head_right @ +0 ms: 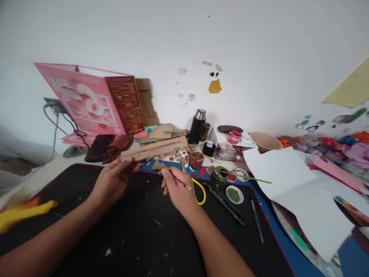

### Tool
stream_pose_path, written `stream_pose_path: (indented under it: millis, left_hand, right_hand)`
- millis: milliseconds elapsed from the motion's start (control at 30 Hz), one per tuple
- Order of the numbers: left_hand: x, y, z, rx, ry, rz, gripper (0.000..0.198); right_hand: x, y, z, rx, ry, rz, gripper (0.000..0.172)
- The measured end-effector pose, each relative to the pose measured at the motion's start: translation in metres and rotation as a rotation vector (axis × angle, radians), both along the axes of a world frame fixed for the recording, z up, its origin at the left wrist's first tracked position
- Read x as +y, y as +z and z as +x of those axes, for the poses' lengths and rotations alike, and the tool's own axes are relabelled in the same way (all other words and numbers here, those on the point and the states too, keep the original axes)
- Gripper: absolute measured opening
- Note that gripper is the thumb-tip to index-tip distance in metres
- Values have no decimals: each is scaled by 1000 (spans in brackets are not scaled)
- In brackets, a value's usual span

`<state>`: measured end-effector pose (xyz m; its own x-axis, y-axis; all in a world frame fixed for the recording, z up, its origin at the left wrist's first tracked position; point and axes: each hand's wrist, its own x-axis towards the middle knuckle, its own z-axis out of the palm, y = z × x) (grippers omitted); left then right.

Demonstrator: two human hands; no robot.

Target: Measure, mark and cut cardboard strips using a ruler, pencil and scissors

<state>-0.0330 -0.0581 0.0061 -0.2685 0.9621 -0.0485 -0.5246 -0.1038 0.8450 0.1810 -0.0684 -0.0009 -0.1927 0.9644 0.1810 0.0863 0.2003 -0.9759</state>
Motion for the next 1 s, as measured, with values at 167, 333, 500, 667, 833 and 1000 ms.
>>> stream_pose_path:
  millis: [167, 333, 500, 667, 833, 1000]
  left_hand:
    - [-5, -2, 3, -12, -67, -13, 40]
    - [-6, -4, 7, 5, -103, -20, 41]
    - [-8, -7, 12, 45, -144, -40, 43]
    - [-8, -9, 12, 67, -163, -29, 41]
    - [-8, -10, 13, 42, -160, -33, 41]
    - [-7, -11, 12, 30, -164, -26, 41]
  right_hand:
    - [8, 0, -1, 179, -15, -107, 61]
    - [13, 1, 2, 329, -69, -146, 63]
    - [17, -4, 4, 322, -126, -173, 65]
    - [17, -5, 2, 306, -151, -185, 64]
    - [17, -3, 3, 312, -146, -195, 63]
    - [17, -4, 4, 287, -136, -198, 63]
